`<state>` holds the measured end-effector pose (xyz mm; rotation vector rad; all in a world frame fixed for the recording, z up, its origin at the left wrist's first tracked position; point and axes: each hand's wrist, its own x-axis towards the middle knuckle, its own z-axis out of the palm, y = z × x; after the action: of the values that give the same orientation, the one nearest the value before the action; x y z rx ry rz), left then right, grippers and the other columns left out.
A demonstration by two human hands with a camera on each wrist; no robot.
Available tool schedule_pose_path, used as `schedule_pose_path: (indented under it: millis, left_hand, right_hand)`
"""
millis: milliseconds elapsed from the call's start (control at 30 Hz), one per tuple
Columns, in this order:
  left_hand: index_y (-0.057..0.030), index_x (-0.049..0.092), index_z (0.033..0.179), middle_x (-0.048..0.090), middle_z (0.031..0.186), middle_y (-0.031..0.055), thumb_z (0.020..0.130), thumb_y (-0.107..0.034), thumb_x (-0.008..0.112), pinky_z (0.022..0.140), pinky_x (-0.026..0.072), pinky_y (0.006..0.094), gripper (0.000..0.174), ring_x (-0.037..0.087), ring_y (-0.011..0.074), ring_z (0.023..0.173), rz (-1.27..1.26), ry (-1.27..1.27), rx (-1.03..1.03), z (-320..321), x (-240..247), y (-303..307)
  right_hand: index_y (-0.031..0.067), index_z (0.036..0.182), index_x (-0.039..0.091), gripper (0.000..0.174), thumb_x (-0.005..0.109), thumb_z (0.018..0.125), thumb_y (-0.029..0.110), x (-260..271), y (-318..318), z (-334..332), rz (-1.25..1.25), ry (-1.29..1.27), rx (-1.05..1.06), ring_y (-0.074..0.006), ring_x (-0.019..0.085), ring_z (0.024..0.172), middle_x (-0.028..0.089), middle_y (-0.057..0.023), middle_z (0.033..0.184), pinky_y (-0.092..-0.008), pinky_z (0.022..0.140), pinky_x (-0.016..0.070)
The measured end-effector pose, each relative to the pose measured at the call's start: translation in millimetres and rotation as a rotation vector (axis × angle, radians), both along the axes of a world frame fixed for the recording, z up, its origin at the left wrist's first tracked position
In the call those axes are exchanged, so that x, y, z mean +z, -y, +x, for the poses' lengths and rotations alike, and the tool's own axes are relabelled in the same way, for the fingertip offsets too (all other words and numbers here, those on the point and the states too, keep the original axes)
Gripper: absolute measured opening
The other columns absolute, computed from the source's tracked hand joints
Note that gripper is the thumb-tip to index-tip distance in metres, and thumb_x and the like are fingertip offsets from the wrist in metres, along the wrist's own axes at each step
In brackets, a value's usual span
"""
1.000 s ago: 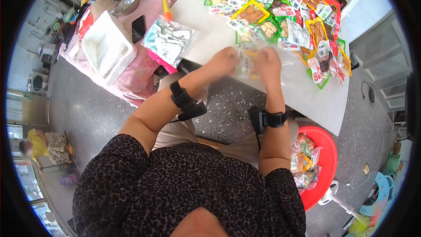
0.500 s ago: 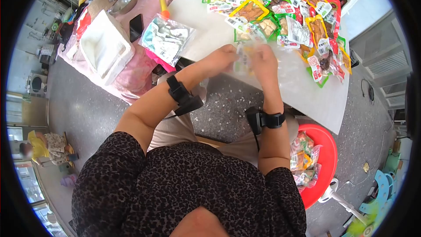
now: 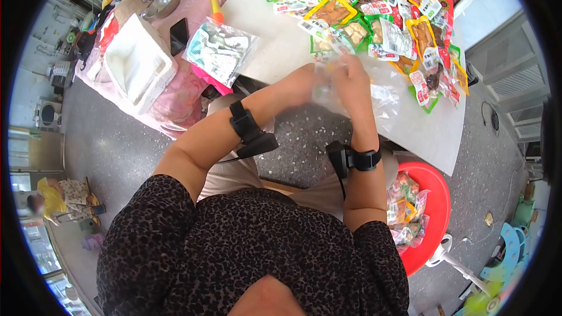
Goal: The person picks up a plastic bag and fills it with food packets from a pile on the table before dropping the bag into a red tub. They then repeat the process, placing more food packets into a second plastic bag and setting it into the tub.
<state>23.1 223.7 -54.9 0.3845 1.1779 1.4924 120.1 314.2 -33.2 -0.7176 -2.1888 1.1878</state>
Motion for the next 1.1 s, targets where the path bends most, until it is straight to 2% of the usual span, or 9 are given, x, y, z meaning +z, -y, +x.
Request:
schedule_pose_path:
  millis: [233,333,433,567,733,833,1000,1067,1100]
  left_hand:
    - [0.0019,0.042,0.105,0.052,0.094,0.0101,0.076,-0.004,0.046,0.072,0.0437,0.0317,0.030,0.053,0.0195,0.083,0.100,-0.121,0.009,4,6,1]
    - [0.0013,0.043,0.105,0.054,0.092,0.0093,0.076,-0.006,0.047,0.070,0.0433,0.0285,0.030,0.053,0.0172,0.080,0.002,-0.341,-0.092,5,17,9]
    - [-0.0005,0.045,0.101,0.054,0.090,0.0087,0.076,-0.008,0.048,0.066,0.0428,0.0255,0.026,0.053,0.0139,0.077,-0.104,-0.572,-0.018,20,46,18]
    - [-0.0024,0.044,0.103,0.054,0.090,0.0085,0.076,-0.009,0.048,0.066,0.0425,0.0257,0.028,0.052,0.0140,0.077,0.077,-0.319,-0.044,-3,8,19]
    - [-0.0019,0.044,0.105,0.053,0.091,0.0088,0.078,-0.008,0.044,0.070,0.0417,0.0267,0.028,0.052,0.0169,0.084,-0.011,-0.431,0.030,6,30,30]
    - [-0.0031,0.045,0.104,0.053,0.093,0.0090,0.077,-0.008,0.045,0.070,0.0420,0.0264,0.028,0.052,0.0181,0.085,0.298,0.176,0.131,8,31,31]
    - [-0.0005,0.037,0.111,0.045,0.108,0.0137,0.078,-0.002,0.041,0.079,0.0403,0.0352,0.033,0.047,0.0241,0.097,0.329,-0.850,-0.261,-5,-28,34]
    - [-0.0004,0.035,0.112,0.045,0.108,0.0138,0.078,-0.003,0.042,0.079,0.0408,0.0362,0.035,0.046,0.0249,0.099,0.357,-0.589,-0.226,-1,-28,36]
    - [-0.0012,0.036,0.110,0.048,0.104,0.0122,0.077,-0.005,0.044,0.075,0.0422,0.0342,0.034,0.047,0.0235,0.098,0.351,-0.129,-0.117,10,-5,40]
  right_hand:
    - [-0.0001,0.086,0.048,0.018,0.045,0.073,0.013,25,15,6,0.423,0.085,-0.015,-0.0346,0.053,0.068,0.054,-0.0195,0.072,-0.0415,0.060,0.0409]
    - [0.0019,0.081,0.047,0.013,0.044,0.074,0.012,32,27,5,0.465,0.179,0.016,-0.0358,0.051,0.068,0.054,-0.0193,0.072,-0.0426,0.059,0.0398]
    - [0.0001,0.078,0.046,0.012,0.046,0.072,0.010,27,34,0,0.519,0.189,0.041,-0.0361,0.053,0.062,0.054,-0.0186,0.069,-0.0434,0.056,0.0409]
    - [0.0006,0.076,0.044,0.010,0.045,0.072,0.009,22,36,1,0.520,0.122,0.016,-0.0361,0.052,0.062,0.053,-0.0188,0.067,-0.0439,0.056,0.0407]
    - [0.0005,0.076,0.044,0.010,0.045,0.071,0.009,30,44,3,0.530,0.067,-0.013,-0.0361,0.052,0.061,0.053,-0.0193,0.067,-0.0441,0.055,0.0405]
    - [0.0006,0.076,0.045,0.010,0.045,0.071,0.009,32,48,2,0.548,0.039,-0.033,-0.0355,0.053,0.061,0.053,-0.0194,0.068,-0.0440,0.055,0.0407]
    - [0.0009,0.074,0.045,0.010,0.044,0.071,0.010,26,59,-3,0.533,0.170,0.002,-0.0360,0.053,0.062,0.053,-0.0194,0.068,-0.0433,0.056,0.0416]
    - [0.0014,0.077,0.047,0.011,0.045,0.073,0.011,19,63,-3,0.509,0.224,-0.018,-0.0354,0.052,0.067,0.053,-0.0196,0.071,-0.0425,0.059,0.0405]
    - [0.0017,0.078,0.048,0.011,0.045,0.074,0.012,18,64,-3,0.498,0.250,-0.028,-0.0351,0.051,0.070,0.053,-0.0197,0.073,-0.0421,0.060,0.0399]
